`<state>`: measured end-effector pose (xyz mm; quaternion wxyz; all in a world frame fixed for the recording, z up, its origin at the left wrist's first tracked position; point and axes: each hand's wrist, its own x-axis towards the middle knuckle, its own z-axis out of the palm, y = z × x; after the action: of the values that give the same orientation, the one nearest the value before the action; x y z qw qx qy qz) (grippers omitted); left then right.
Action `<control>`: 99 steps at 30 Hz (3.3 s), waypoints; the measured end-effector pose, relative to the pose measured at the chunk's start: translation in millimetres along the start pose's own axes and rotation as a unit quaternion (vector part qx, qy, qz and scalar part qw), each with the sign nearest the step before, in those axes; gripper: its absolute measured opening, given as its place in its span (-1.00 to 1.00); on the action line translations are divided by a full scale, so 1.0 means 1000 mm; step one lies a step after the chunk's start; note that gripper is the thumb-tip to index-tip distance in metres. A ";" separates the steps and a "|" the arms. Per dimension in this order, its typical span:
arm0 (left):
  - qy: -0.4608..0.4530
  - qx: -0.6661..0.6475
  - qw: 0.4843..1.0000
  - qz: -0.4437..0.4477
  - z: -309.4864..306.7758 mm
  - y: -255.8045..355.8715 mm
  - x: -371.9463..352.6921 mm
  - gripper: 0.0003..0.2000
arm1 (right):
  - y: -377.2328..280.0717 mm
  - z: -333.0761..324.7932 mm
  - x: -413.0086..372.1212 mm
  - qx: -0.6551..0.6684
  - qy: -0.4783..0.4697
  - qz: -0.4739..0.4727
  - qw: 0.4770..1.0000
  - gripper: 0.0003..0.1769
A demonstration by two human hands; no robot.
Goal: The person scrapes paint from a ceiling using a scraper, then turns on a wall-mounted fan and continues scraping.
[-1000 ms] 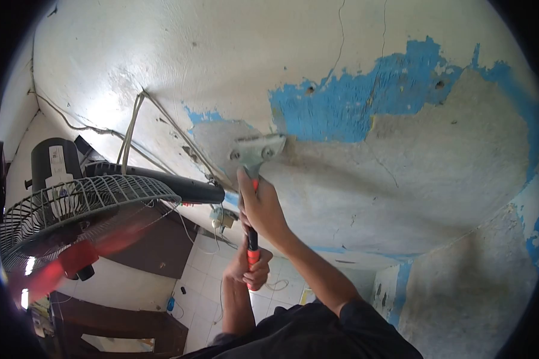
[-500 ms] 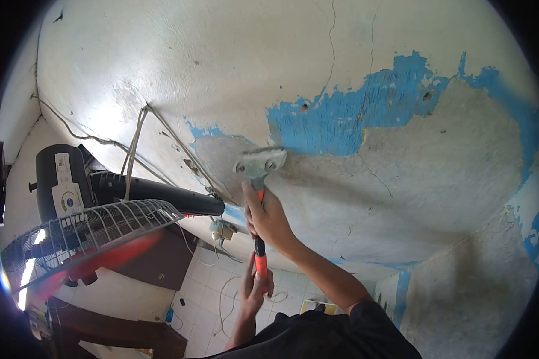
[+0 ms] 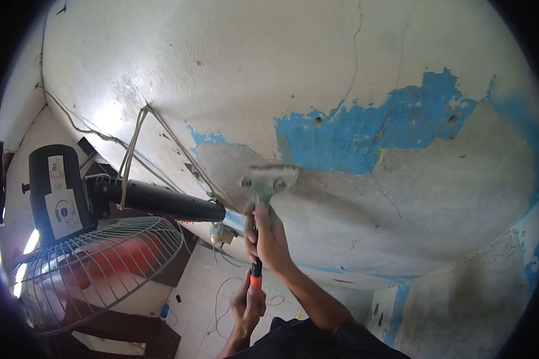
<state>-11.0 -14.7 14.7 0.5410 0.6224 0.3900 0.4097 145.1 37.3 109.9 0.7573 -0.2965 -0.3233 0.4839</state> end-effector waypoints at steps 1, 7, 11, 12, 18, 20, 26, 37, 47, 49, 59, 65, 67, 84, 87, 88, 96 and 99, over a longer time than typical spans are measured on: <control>0.007 0.012 1.000 -0.003 0.000 0.001 0.001 -0.55 | -0.006 0.005 0.002 0.001 0.003 -0.001 1.000 -0.51; 0.008 -0.017 0.999 -0.026 0.008 -0.010 -0.006 -0.55 | 0.009 -0.007 -0.001 -0.021 0.017 0.014 1.000 -0.49; 0.014 0.009 1.000 -0.012 0.010 -0.006 0.000 -0.55 | -0.009 0.002 0.008 -0.056 0.037 0.017 0.998 -0.48; 0.016 0.007 1.000 0.000 0.011 -0.007 0.006 -0.55 | -0.004 -0.004 0.009 -0.053 0.008 -0.002 0.999 -0.48; 0.014 0.001 1.000 0.020 0.018 -0.006 0.005 -0.53 | -0.004 -0.006 0.004 -0.056 0.012 0.020 0.998 -0.50; 0.001 0.008 1.000 0.025 0.013 -0.015 0.008 -0.50 | -0.006 -0.002 0.005 -0.063 0.013 0.015 0.998 -0.50; -0.006 -0.013 1.000 0.027 0.019 -0.017 0.001 -0.50 | -0.011 -0.005 0.009 -0.077 0.008 0.020 0.997 -0.51; 0.000 0.009 0.999 0.050 0.028 -0.012 0.005 -0.49 | -0.020 -0.004 0.004 -0.106 0.014 0.031 0.994 -0.50; 0.006 0.021 0.997 0.071 0.029 -0.010 0.002 -0.51 | -0.023 -0.007 0.006 -0.100 0.006 0.019 0.995 -0.50; 0.007 0.013 0.997 0.070 0.032 -0.014 -0.010 -0.51 | -0.015 -0.013 0.002 -0.104 0.003 0.028 0.994 -0.50; 0.026 -0.011 0.999 0.042 0.041 -0.012 -0.010 -0.52 | -0.015 -0.014 0.004 -0.121 0.016 0.048 0.991 -0.49; 0.023 0.017 0.998 0.054 0.042 -0.007 -0.001 -0.51 | -0.028 -0.005 0.009 -0.112 0.000 0.020 0.993 -0.47; 0.027 -0.019 0.998 0.044 0.045 -0.014 -0.008 -0.51 | -0.021 -0.012 0.005 -0.120 -0.002 0.033 0.992 -0.48; 0.035 -0.006 0.999 0.019 0.029 -0.002 -0.008 -0.58 | -0.021 -0.008 0.008 -0.113 -0.006 0.023 0.993 -0.50; 0.034 0.015 0.999 0.037 0.029 0.007 0.001 -0.56 | -0.025 -0.001 0.008 -0.113 -0.001 0.020 0.993 -0.50; 0.034 0.026 0.998 0.051 0.026 0.006 0.002 -0.54 | -0.028 0.001 0.010 -0.107 0.000 0.023 0.994 -0.49; 0.037 0.033 0.997 0.061 0.029 0.016 0.005 -0.52 | -0.030 0.005 0.010 -0.071 0.006 0.040 0.997 -0.50; 0.027 0.022 0.996 0.077 0.025 0.007 0.000 -0.53 | -0.028 0.004 0.010 -0.058 -0.001 0.024 0.998 -0.50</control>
<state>12.4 -24.0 19.4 0.4833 0.6513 0.3643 0.4578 160.6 37.4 135.5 0.7270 -0.3470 -0.3440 0.4824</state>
